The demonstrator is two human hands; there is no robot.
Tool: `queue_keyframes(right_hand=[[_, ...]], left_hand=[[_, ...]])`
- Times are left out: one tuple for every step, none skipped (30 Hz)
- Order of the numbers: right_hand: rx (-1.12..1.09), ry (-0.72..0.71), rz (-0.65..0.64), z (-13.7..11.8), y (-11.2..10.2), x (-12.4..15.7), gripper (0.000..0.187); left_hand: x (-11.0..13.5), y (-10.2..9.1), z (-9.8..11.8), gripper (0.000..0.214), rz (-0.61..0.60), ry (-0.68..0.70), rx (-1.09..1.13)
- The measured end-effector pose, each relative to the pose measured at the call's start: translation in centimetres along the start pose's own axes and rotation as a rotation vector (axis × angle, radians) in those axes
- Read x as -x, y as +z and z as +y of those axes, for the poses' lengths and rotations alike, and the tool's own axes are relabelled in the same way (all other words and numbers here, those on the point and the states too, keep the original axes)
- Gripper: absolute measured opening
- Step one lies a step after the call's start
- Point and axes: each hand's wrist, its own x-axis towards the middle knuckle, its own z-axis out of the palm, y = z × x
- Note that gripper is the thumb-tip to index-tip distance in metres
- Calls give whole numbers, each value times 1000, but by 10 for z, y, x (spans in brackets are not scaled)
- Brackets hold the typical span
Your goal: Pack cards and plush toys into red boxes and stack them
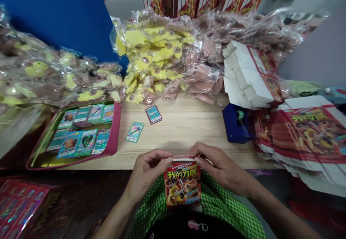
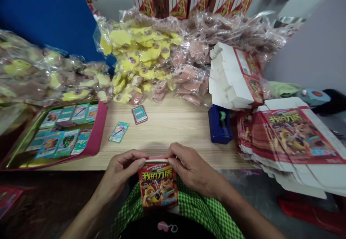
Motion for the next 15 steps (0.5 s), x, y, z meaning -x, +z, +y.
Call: queue_keyframes(right_hand=[[3,15,-9,-2,0,-1,19],[-8,25,-14,-4,-1,-2,15],[-26,37,-14,-6,-1,-4,13],[-40,46,-9,-7,-1,-5,12],[-42,54,1,-7,-1,-6,11],[-31,62,13,-7,-1,-7,10],[-3,70,27,-8,-1,-8,11],[31,76,40,-7,-1,-8,14],[54,73,46,-7,-1,-9,16],[64,67,45,-6,0,-9,17],[64,55,40,-5,1,-8,17],[62,41,37,-4,2,-8,18],[59,27,37,-2,4,-8,19],[54,16,41,0,6,-8,19],[49,8,46,2,7,-8,19]], left_hand=[[0,0,2,38,-8,-10,7],[0,0,3,41,-15,-22,22],[0,0,4,45,-21,-33,38],[0,1,5,49,-26,-44,50],[-1,1,5,51,-27,-51,56],[-1,1,5,49,-27,-55,55],[-2,1,4,46,-31,-56,51],[-2,1,4,42,-42,-52,41],[-2,0,3,39,-59,-42,27],[-2,-1,3,36,-80,-27,8],[-2,-2,2,33,-103,-8,-12],[-1,-4,1,31,-129,11,-31],[-1,-5,0,29,-152,31,-48],[-1,-7,-1,28,-167,49,-63],[-1,-8,-1,26,-178,69,-80]])
